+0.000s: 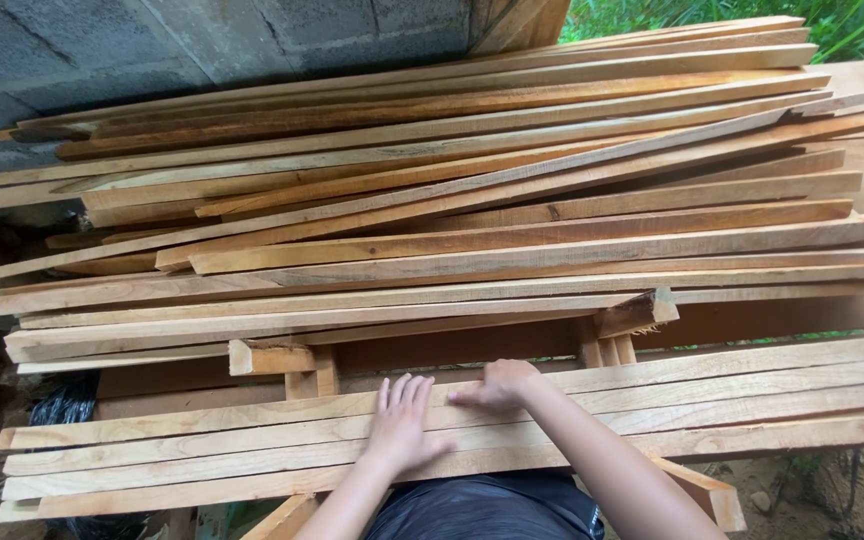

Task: The person stacks thin wooden planks on a wooden workbench. They pick up planks from a pile, align them, and place them in a neat stack, occasionally adjusting the position of the planks to ensure they are straight.

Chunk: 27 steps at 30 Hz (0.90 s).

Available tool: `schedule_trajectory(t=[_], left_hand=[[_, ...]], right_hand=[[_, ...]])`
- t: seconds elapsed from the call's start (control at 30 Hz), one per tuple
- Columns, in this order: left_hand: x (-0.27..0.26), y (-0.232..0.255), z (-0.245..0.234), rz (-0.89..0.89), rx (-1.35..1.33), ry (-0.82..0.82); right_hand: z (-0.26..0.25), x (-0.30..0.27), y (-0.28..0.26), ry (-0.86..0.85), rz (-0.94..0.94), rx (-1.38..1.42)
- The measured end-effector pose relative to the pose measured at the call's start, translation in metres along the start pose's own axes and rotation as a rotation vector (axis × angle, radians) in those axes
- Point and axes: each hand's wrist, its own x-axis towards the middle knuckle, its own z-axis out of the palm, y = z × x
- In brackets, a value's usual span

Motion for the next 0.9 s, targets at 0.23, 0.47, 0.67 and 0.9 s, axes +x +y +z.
schedule_trajectory(t=[0.23, 0.47, 0.67, 0.9], left_hand=[[-0.03, 0.031, -0.013, 0.061, 0.239, -0.1], [-0.026, 0.026, -0.001, 0.048, 0.243, -0.089], [-0.025, 0.023, 0.002, 0.062, 0.259, -0.086], [-0.027, 0.025, -0.001, 0.075, 0.252, -0.096]], right_hand=[[0.005, 0.032, -0.001, -0.165, -0.023, 0.052], [0.008, 0.034, -0.001, -0.285, 0.021, 0.112], [0.004, 0.047, 0.001, -0.296, -0.045, 0.068], [0.015, -0.045, -0.012, 0.376, -0.165, -0.039]])
